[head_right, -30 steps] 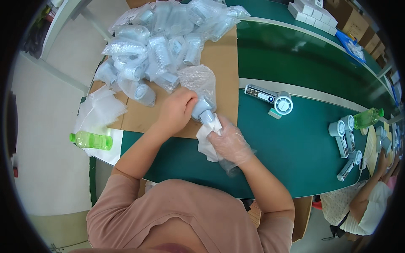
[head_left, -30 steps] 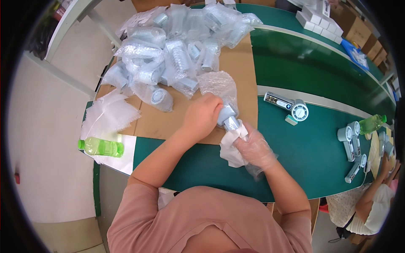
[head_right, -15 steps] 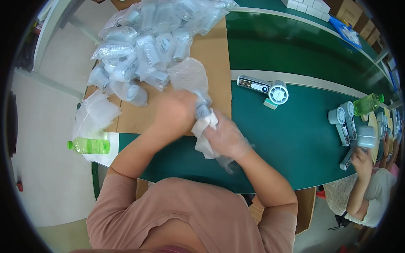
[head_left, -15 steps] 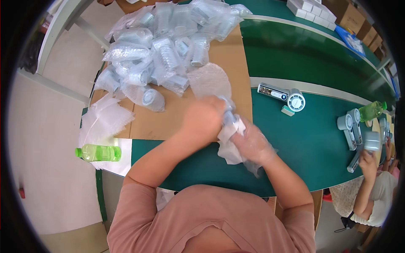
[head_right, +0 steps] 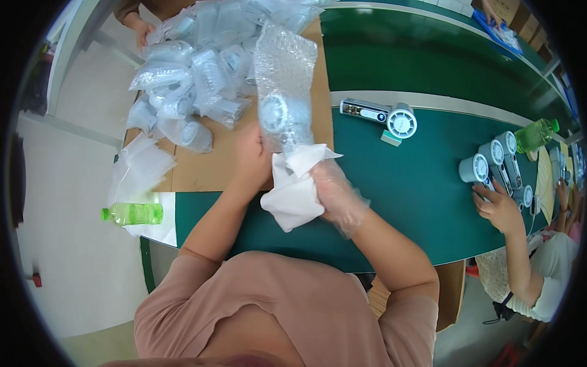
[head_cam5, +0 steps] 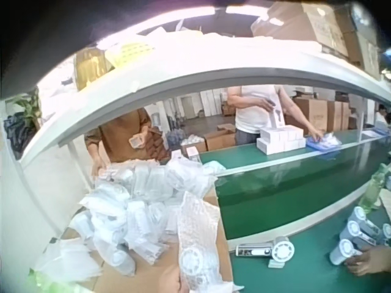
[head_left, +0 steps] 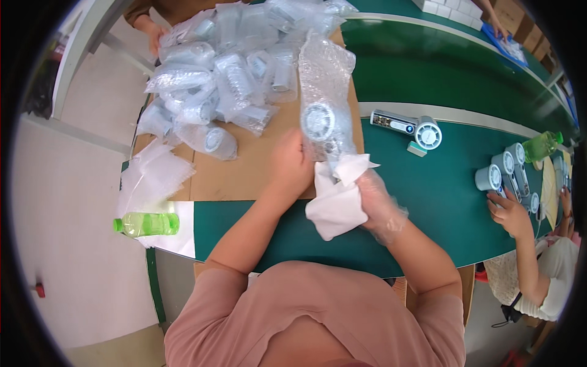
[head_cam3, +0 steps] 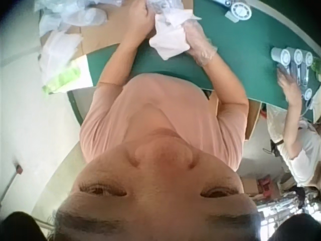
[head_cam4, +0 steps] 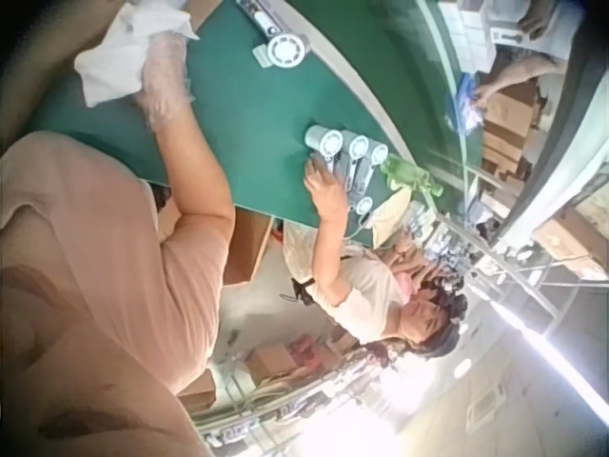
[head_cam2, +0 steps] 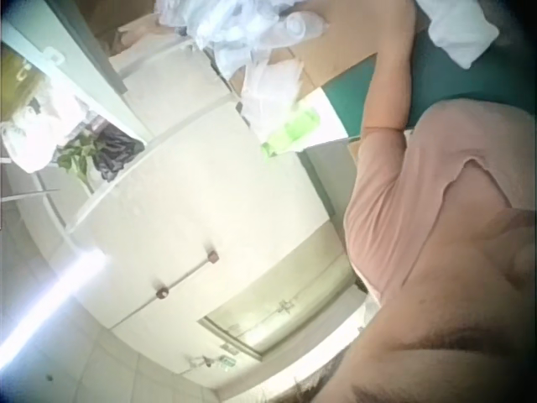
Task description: The person wipes handheld electronic devices with a white cloth. They pick up each device from a pile of bubble-wrapped items, wipe it thoroughly, and place it on the table. The person occasionally sprays the cloth with liquid from a green bottle to continue cleaning.
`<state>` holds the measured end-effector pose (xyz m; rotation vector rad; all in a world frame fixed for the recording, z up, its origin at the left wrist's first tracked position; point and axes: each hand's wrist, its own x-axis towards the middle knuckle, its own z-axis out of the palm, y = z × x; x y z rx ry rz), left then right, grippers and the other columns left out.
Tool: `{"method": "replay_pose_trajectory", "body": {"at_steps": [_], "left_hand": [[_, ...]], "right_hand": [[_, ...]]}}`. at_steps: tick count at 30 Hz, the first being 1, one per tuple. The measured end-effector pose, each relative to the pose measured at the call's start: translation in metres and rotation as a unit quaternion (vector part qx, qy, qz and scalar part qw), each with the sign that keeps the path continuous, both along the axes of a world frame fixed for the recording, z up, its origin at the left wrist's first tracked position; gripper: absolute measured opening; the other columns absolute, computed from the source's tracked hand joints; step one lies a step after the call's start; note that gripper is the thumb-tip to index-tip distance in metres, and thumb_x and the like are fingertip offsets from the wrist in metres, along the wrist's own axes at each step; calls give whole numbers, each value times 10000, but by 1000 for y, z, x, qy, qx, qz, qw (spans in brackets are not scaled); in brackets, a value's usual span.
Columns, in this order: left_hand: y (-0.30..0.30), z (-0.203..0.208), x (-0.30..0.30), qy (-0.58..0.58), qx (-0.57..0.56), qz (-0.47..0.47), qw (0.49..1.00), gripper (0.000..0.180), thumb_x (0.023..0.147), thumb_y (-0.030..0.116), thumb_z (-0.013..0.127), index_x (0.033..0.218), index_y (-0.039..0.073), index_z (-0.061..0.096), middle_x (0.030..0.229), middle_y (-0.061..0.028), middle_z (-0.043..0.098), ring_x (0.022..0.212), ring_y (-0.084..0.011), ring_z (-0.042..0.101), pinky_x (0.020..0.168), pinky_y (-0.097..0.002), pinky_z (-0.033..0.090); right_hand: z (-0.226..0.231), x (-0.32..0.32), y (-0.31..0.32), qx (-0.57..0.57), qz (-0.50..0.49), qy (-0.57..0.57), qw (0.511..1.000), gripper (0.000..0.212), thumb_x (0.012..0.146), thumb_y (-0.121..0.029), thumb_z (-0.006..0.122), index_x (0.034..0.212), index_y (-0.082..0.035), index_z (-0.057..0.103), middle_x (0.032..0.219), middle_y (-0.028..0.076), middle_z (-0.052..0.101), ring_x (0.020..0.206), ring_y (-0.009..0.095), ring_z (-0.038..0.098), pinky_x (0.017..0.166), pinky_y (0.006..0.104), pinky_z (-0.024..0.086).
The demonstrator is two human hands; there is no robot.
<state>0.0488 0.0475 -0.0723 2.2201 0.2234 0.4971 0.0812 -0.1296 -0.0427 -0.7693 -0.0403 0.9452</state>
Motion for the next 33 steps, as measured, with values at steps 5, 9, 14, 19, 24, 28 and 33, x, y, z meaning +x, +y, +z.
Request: {"method": "replay_pose_trajectory", "body": {"at_steps": [5, 9, 14, 19, 24, 28, 33], "left_hand": [[-32, 9, -16, 12, 17, -112, 994, 202, 820, 140, 607, 987, 27, 600, 879, -185, 602, 847, -385, 589, 711, -437, 471], [-14, 26, -11, -74, 60, 13, 995, 143, 883, 112, 565, 994, 30, 603, 856, -140, 608, 812, -288, 603, 706, -378, 476], [-14, 85, -30, -47, -61, -99, 992, 139, 958, 99, 503, 966, 14, 612, 809, -46, 610, 729, -118, 548, 647, -300, 457], [-10, 125, -53, 146, -196, -139, 960, 147, 954, 122, 530, 909, 13, 618, 738, 29, 557, 677, -31, 469, 565, -218, 376], [-3, 157, -50, 132, -112, -189, 967, 150, 928, 117, 566, 839, 6, 613, 660, 28, 523, 644, -48, 443, 560, -230, 371], [-1, 156, -10, 41, 26, -201, 978, 100, 896, 99, 595, 856, 10, 617, 703, -13, 569, 663, -110, 486, 605, -273, 417], [26, 171, 54, -273, 177, -128, 937, 84, 898, 47, 571, 917, -16, 623, 837, -120, 620, 757, -164, 588, 697, -292, 457]], "right_hand": [[17, 7, -8, -30, -11, 41, 999, 383, 945, -360, 545, 1183, -62, 525, 1084, 85, 616, 913, 180, 648, 767, 341, 562], [12, 7, -9, -77, 57, 21, 995, 405, 940, -347, 548, 1215, -51, 519, 1118, 84, 614, 937, 185, 649, 790, 333, 551], [62, -17, -35, -211, 134, -502, 828, 284, 839, -223, 609, 1090, -91, 606, 998, 90, 665, 922, 268, 664, 770, 382, 531], [80, -25, -36, -294, 134, -724, 609, 311, 702, -172, 686, 1009, -169, 639, 881, 111, 646, 821, 338, 619, 688, 439, 507], [106, -33, -43, -188, 106, -764, 608, 233, 708, -174, 697, 931, -164, 630, 843, 66, 630, 776, 296, 621, 647, 417, 493], [81, -22, -45, -167, 63, -705, 687, 407, 754, -167, 690, 1151, -144, 602, 999, 83, 654, 893, 266, 647, 771, 361, 518], [63, -15, -105, -98, -226, -270, 931, 569, 840, -271, 669, 1307, -13, 472, 1196, 87, 581, 1085, 207, 585, 927, 350, 488]]}}
